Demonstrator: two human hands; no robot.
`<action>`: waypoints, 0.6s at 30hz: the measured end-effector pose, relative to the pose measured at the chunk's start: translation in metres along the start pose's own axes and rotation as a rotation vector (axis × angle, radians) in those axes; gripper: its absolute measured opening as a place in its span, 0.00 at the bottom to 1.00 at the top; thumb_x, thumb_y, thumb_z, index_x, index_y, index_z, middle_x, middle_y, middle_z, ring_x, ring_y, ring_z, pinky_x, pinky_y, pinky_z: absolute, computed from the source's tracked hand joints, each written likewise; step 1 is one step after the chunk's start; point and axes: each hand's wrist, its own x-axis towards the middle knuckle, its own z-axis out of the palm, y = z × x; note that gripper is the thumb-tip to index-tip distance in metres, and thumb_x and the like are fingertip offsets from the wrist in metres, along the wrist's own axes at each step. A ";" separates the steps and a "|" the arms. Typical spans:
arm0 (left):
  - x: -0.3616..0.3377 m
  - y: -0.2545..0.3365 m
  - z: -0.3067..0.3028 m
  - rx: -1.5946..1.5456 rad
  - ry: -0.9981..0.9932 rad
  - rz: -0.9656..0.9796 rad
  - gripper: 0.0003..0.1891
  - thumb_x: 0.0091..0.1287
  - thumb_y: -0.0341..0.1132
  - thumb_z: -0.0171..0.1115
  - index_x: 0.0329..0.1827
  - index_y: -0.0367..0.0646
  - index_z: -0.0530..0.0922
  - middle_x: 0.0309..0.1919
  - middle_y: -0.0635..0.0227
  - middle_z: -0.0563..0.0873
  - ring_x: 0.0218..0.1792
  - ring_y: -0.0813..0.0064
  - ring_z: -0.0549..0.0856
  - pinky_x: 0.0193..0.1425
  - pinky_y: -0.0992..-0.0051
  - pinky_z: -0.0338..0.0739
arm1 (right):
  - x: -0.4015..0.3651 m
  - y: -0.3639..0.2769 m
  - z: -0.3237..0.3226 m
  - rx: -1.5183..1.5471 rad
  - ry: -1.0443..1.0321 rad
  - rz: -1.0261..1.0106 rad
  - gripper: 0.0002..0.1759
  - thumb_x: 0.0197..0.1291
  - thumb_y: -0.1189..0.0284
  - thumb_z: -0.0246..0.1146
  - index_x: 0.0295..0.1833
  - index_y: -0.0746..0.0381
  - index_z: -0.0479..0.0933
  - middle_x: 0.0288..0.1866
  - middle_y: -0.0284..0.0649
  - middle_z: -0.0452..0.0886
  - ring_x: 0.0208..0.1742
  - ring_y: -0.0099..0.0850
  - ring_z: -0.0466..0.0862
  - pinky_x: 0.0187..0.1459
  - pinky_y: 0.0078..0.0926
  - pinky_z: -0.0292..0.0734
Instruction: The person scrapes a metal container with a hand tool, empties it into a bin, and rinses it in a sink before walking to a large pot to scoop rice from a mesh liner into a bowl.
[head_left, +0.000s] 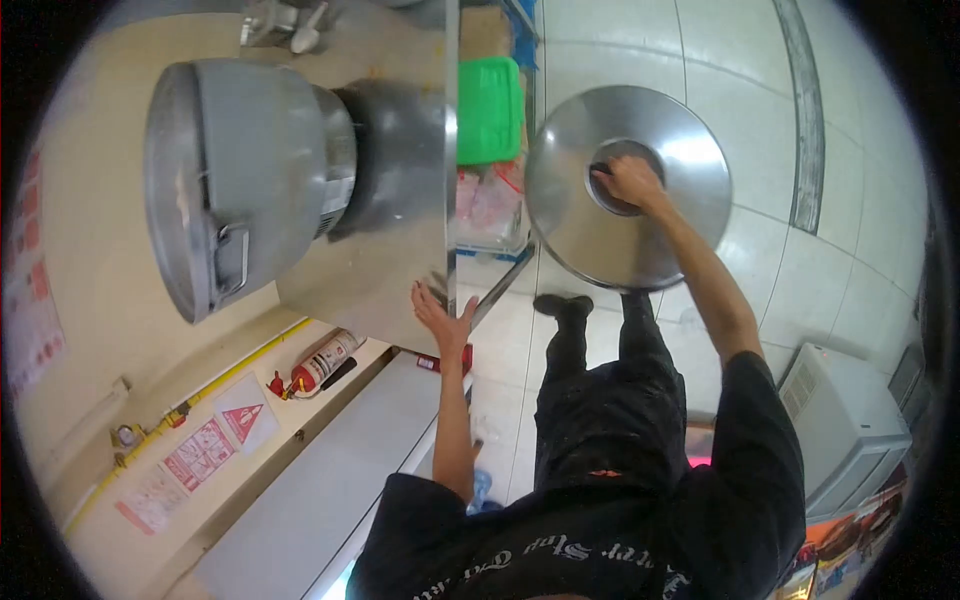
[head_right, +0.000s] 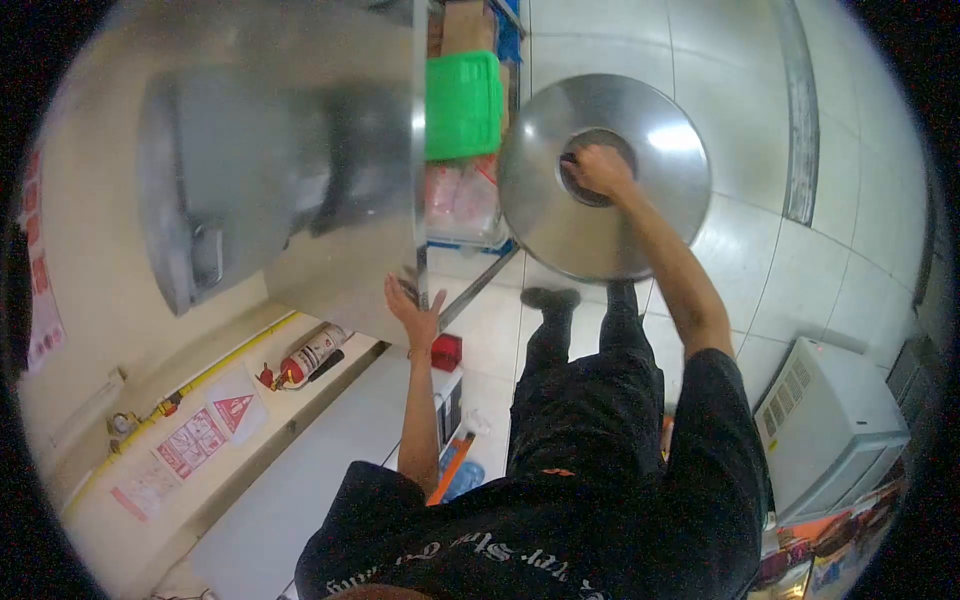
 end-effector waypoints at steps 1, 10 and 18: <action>0.005 0.008 0.013 0.062 -0.058 -0.145 0.51 0.45 0.55 0.68 0.68 0.43 0.50 0.66 0.52 0.52 0.67 0.52 0.47 0.65 0.46 0.40 | 0.017 -0.002 0.030 -0.003 -0.029 0.008 0.19 0.58 0.59 0.53 0.36 0.67 0.75 0.30 0.54 0.78 0.36 0.48 0.79 0.39 0.42 0.74; 0.007 -0.010 0.022 0.065 -0.170 -0.184 0.50 0.53 0.63 0.54 0.70 0.43 0.40 0.69 0.54 0.39 0.69 0.53 0.36 0.64 0.44 0.30 | 0.172 -0.074 0.237 0.091 0.022 -0.363 0.10 0.53 0.71 0.54 0.39 0.63 0.76 0.43 0.48 0.77 0.38 0.41 0.81 0.34 0.37 0.77; 0.013 -0.002 0.015 0.011 -0.220 -0.248 0.54 0.50 0.69 0.51 0.69 0.41 0.39 0.69 0.52 0.37 0.69 0.52 0.34 0.65 0.47 0.25 | 0.222 -0.164 0.381 -0.141 0.015 -0.486 0.16 0.55 0.69 0.52 0.49 0.61 0.73 0.49 0.45 0.74 0.52 0.35 0.75 0.49 0.33 0.71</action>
